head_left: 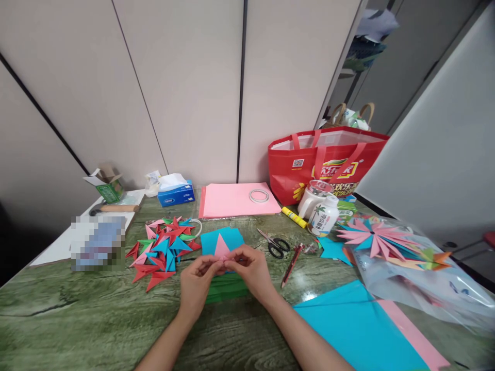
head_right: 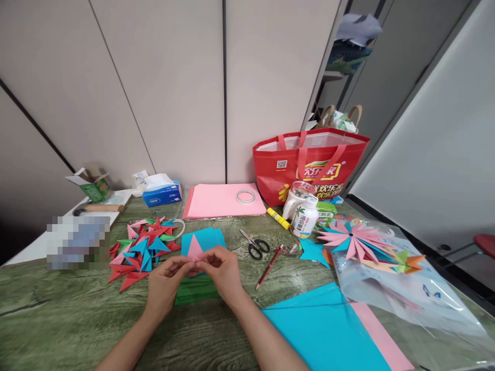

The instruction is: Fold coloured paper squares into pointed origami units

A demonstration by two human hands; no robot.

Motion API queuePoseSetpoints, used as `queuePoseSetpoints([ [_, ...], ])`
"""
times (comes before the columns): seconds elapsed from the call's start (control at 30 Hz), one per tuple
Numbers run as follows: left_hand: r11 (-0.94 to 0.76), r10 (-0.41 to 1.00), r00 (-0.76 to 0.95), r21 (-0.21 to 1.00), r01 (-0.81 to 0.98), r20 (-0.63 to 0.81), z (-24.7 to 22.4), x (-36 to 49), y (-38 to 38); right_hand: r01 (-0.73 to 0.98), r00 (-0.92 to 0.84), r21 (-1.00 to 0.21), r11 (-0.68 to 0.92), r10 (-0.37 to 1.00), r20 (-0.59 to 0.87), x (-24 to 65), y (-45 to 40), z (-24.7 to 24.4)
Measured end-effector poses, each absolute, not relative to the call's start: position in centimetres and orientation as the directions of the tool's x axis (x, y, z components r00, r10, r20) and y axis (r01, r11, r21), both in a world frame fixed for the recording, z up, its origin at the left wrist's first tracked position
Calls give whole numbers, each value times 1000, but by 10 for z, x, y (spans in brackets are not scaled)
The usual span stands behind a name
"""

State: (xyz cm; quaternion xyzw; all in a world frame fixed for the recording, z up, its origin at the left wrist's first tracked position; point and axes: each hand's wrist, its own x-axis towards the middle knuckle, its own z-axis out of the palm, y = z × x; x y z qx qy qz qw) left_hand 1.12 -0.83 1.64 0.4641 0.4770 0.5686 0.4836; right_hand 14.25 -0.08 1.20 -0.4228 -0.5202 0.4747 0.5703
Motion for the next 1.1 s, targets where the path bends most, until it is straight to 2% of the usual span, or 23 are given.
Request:
queuePoseSetpoints([
  [0.23,-78,991,-118,989,-127,63,16,13,-12,-314,-55,-948,52,996,73,143,4,10],
  [0.43,-41,997,-76,986,-164,28,18,15,-12,-320,-131,-946,-58,991,-17,144,5,10],
  [0.77,-69,993,-98,994,-89,60,15,13,-10,-315,-76,-949,-23,997,1,142,5,8],
  [1.1,-119,992,-52,992,-32,117,19,10,-10,-340,-99,-940,-16,995,19,141,6,6],
])
